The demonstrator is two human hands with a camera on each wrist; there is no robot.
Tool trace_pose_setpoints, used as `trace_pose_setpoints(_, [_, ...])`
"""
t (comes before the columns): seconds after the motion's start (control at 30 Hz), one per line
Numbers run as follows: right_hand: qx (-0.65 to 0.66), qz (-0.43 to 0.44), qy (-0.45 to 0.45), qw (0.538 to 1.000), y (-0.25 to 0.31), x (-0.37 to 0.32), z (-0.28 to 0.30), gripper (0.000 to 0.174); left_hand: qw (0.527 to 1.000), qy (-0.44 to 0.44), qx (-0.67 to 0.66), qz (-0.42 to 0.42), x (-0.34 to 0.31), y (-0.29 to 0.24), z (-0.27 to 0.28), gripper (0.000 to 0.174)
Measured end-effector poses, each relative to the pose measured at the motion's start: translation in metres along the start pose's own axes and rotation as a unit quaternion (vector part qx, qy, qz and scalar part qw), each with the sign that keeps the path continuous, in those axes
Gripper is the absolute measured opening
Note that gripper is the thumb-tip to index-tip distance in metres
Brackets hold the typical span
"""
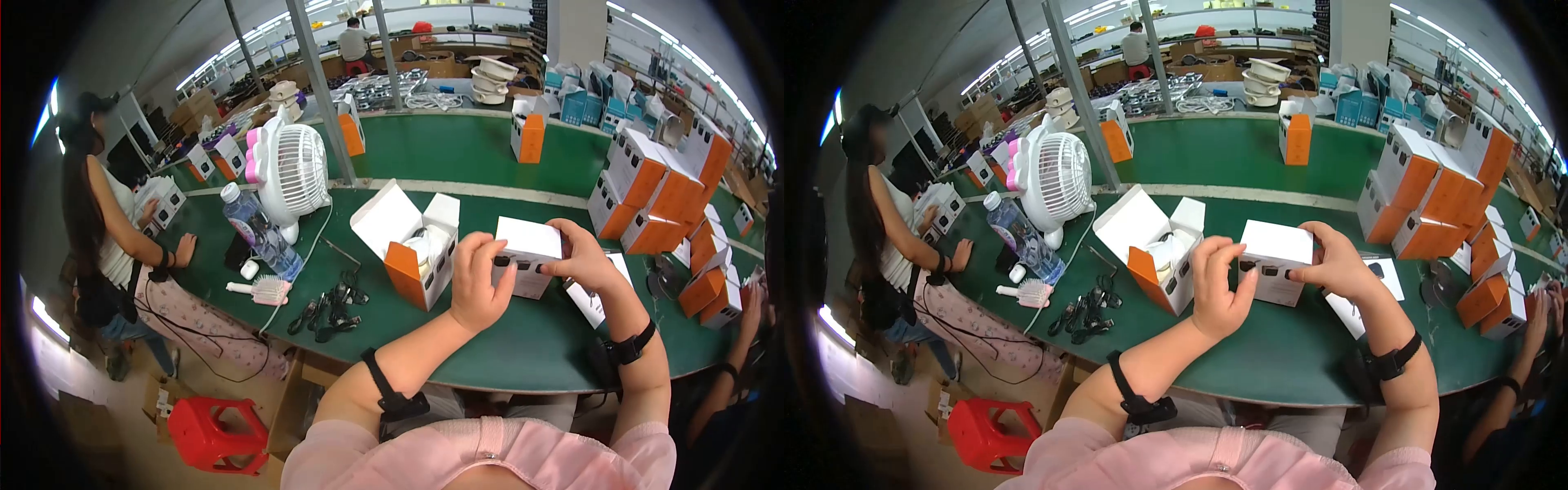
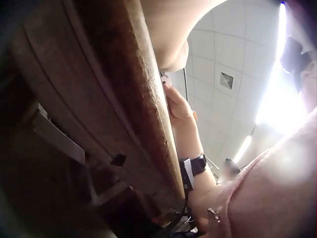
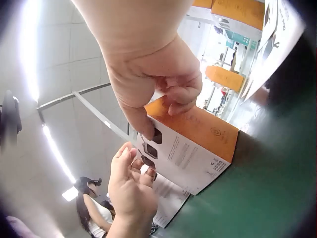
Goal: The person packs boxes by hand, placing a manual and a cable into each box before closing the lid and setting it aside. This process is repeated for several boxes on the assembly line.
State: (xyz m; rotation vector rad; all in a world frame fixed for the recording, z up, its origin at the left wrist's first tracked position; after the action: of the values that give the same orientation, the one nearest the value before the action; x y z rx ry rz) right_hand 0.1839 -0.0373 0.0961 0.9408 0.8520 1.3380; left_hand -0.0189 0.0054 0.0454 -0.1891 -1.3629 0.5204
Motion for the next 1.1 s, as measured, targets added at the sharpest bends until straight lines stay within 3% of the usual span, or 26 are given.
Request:
trace_pose_setpoints(0.07, [0.019, -0.039, -0.05, 0.998, 0.011, 0.01, 0.003, 0.061, 0.998, 0.036, -0.002, -0.058, 0.003, -0.003, 0.003, 0.033])
trace_pose_setpoints(0.2, [0.003, 0.008, -0.138, 0.99, -0.008, 0.067, 0.02, 0.064, 0.988, 0.137, -0.048, -0.055, 0.003, -0.011, 0.003, 0.017])
trace_pose_setpoints(0.37, [-0.06, -0.005, -0.26, 0.964, -0.034, 0.143, 0.031, 0.063, 0.985, 0.079, -0.018, -0.154, 0.015, -0.018, 0.017, 0.02])
trace_pose_setpoints(0.53, [-0.029, -0.055, -0.265, 0.962, -0.048, 0.187, 0.038, 0.058, 0.982, -0.011, 0.016, -0.185, 0.03, -0.024, 0.044, 0.023])
trace_pose_setpoints(0.6, [0.104, 0.097, -0.283, 0.949, -0.063, 0.192, 0.031, 0.059, 0.984, -0.03, 0.055, -0.169, 0.037, -0.024, 0.056, 0.023])
trace_pose_setpoints(0.63, [0.058, 0.058, -0.249, 0.965, -0.047, 0.177, 0.021, 0.073, 0.98, -0.05, 0.095, -0.167, 0.042, -0.021, 0.061, 0.019])
trace_pose_setpoints(0.67, [0.056, 0.054, -0.252, 0.965, -0.052, 0.172, 0.015, 0.073, 0.981, -0.048, 0.09, -0.165, 0.046, -0.019, 0.066, 0.019])
trace_pose_setpoints(0.73, [-0.029, 0.01, -0.17, 0.985, -0.053, 0.159, 0.003, 0.065, 0.973, -0.079, 0.201, -0.077, 0.057, -0.012, 0.078, 0.015])
trace_pose_setpoints(0.8, [-0.097, 0.027, -0.041, 0.994, -0.027, 0.113, -0.013, 0.056, 0.967, -0.016, 0.249, 0.042, 0.066, -0.001, 0.093, 0.017])
trace_pose_setpoints(0.87, [-0.197, 0.134, 0.022, 0.971, -0.014, 0.071, -0.021, 0.046, 0.95, 0.05, 0.264, 0.162, 0.067, 0.01, 0.105, 0.023])
trace_pose_setpoints(0.9, [-0.23, 0.185, 0.004, 0.955, -0.004, 0.049, -0.025, 0.038, 0.94, 0.064, 0.283, 0.179, 0.066, 0.015, 0.109, 0.028])
trace_pose_setpoints(0.93, [-0.228, 0.172, -0.006, 0.958, 0.004, 0.032, -0.02, 0.038, 0.93, 0.081, 0.279, 0.224, 0.066, 0.013, 0.111, 0.031])
trace_pose_setpoints(1.0, [-0.236, 0.106, -0.003, 0.966, 0.01, 0.004, -0.008, 0.033, 0.917, 0.147, 0.258, 0.265, 0.066, 0.015, 0.108, 0.033])
trace_pose_setpoints(1.03, [-0.203, 0.096, -0.046, 0.973, 0.003, -0.006, 0.003, 0.029, 0.929, 0.144, 0.252, 0.229, 0.062, 0.018, 0.102, 0.031])
trace_pose_setpoints(1.07, [-0.132, 0.025, -0.084, 0.987, 0.003, -0.017, 0.013, 0.031, 0.929, 0.163, 0.243, 0.226, 0.062, 0.018, 0.098, 0.031])
trace_pose_setpoints(1.1, [-0.161, 0.013, -0.115, 0.98, 0.0, -0.027, 0.023, 0.031, 0.929, 0.165, 0.24, 0.227, 0.063, 0.017, 0.095, 0.03])
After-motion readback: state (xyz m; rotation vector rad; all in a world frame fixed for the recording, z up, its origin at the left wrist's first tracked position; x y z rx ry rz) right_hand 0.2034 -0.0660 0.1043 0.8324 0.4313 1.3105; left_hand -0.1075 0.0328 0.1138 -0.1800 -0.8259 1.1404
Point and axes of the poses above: each hand's wrist, its own x-axis towards the middle knuckle, its own z-axis out of the back of the hand, y = z × x, the point moved 1 cm from there along x, towards the middle knuckle, and after that the axes turned 5 degrees about x, right-handed, at the moved point
